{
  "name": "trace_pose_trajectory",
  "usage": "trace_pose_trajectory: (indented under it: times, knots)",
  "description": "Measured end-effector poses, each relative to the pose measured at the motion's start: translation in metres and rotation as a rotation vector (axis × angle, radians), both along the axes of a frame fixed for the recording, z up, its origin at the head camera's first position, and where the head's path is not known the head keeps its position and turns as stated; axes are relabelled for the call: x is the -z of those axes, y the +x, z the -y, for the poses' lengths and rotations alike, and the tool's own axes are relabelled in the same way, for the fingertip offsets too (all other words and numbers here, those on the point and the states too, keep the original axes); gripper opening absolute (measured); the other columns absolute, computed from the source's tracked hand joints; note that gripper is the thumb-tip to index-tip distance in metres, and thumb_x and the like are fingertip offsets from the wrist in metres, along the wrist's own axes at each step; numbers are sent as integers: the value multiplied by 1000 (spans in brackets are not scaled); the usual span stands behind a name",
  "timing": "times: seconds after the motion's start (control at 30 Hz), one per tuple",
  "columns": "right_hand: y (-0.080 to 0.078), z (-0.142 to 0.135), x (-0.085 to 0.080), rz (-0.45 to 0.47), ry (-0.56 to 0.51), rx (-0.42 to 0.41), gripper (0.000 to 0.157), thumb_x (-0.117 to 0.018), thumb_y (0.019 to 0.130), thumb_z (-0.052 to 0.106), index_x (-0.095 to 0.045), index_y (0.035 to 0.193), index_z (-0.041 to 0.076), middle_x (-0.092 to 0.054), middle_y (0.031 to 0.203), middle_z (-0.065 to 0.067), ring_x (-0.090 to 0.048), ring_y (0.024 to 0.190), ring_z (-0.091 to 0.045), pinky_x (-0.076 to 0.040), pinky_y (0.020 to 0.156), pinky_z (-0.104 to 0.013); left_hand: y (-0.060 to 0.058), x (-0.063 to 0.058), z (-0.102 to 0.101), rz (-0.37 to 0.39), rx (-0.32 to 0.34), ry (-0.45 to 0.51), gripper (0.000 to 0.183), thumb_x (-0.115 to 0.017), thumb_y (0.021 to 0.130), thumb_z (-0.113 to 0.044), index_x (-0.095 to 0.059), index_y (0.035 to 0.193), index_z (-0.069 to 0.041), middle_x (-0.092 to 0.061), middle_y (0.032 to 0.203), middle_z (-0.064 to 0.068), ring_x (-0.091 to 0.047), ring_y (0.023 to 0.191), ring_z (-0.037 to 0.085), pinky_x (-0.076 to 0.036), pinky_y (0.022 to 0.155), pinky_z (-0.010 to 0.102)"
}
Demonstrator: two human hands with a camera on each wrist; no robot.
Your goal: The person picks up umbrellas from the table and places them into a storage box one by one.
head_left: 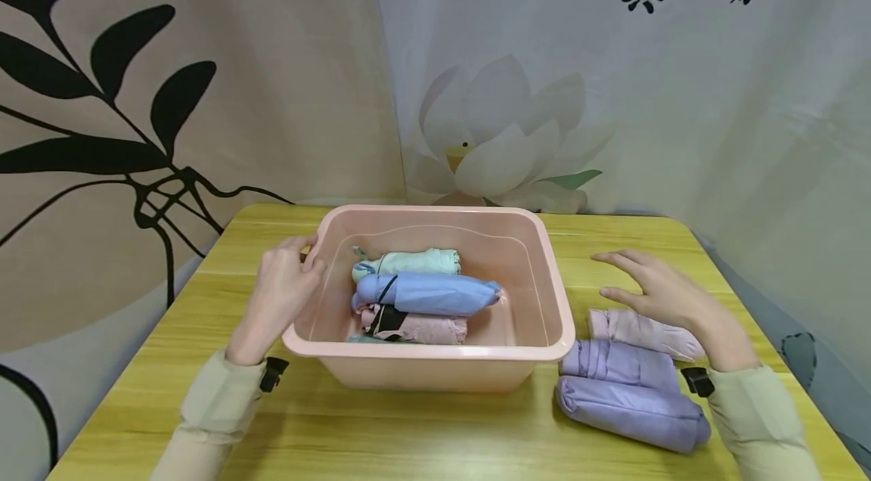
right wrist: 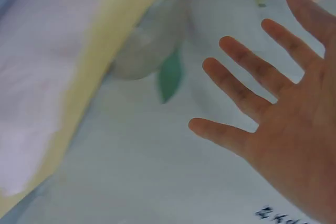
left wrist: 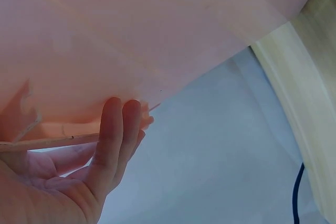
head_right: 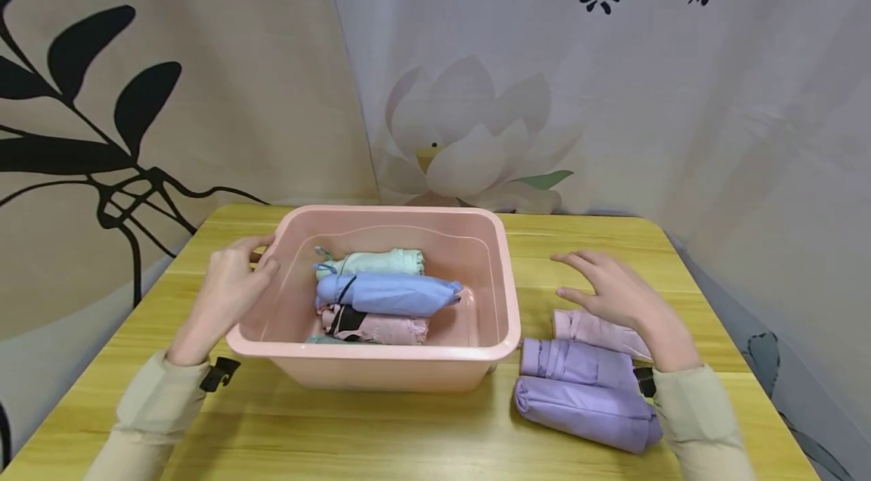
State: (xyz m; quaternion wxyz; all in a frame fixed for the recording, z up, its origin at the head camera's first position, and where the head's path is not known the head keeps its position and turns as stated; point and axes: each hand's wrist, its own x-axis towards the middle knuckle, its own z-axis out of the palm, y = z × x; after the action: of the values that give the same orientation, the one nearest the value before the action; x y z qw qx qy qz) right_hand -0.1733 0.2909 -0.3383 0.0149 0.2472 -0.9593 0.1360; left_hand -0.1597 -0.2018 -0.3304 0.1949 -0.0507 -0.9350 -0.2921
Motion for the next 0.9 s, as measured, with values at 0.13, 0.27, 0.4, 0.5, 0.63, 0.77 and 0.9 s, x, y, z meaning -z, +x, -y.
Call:
trace_pose_trajectory:
  times: [0.13, 0.27, 0.4, 0.5, 0.63, 0.77, 0.9]
  knots:
    - [2, -22, 21, 96, 13, 31, 54, -61, 91, 36, -49, 137, 10, -51, 135, -24, -45, 123, -48, -38, 95, -64, -1, 0, 0, 6, 4, 6, 39, -54, 85, -4, -58, 118, 15, -59, 116, 35, -51, 53, 20, -39, 45, 23]
    - [1, -41, 42, 168, 17, 23, 57, -64, 89, 35, -49, 136, 8, -53, 132, -26, -50, 118, -49, -42, 91, -63, -1, 1, 0, 9, 8, 10, 39, -54, 85, -4, -57, 119, 16, -60, 115, 35, -56, 58, 24, -41, 45, 22]
    - [2, -53, 57, 215, 47, 36, 60, -69, 84, 34, -50, 135, 9, -54, 131, -25, -52, 116, -47, -43, 91, -61, -1, 1, 0, 18, 8, 18, 40, -54, 85, -4, -57, 119, 16, -59, 115, 36, -57, 58, 23, -41, 44, 22]
    - [3, -59, 63, 245, 58, 42, 63, -70, 82, 36, -49, 135, 10, -53, 132, -25, -49, 119, -49, -42, 92, -62, -1, 0, 0, 26, 6, 19, 40, -53, 85, -4, -56, 120, 15, -59, 115, 36, -54, 54, 20, -39, 43, 21]
    - [3, -63, 67, 265, 30, 18, 64, -69, 81, 41, -51, 134, 9, -54, 132, -25, -48, 121, -50, -41, 93, -62, -1, 0, 0, 23, 3, 18, 40, -54, 84, -4, -57, 120, 15, -60, 114, 35, -57, 59, 23, -41, 45, 22]
    - [0, -63, 69, 289, 20, 16, 64, -68, 82, 44, -50, 134, 12, -54, 133, -23, -48, 121, -48, -41, 93, -62, -1, 0, 0, 28, 0, 16, 40, -54, 85, -5, -57, 120, 15, -60, 115, 35, -58, 60, 24, -42, 46, 22]
    - [-1, -62, 70, 306, 31, 34, 61, -66, 84, 44, -51, 134, 13, -56, 132, -22, -51, 120, -45, -43, 92, -60, -1, 0, 0, 39, -2, 15, 41, -53, 85, -5, -56, 121, 15, -59, 116, 35, -56, 58, 22, -41, 45, 22]
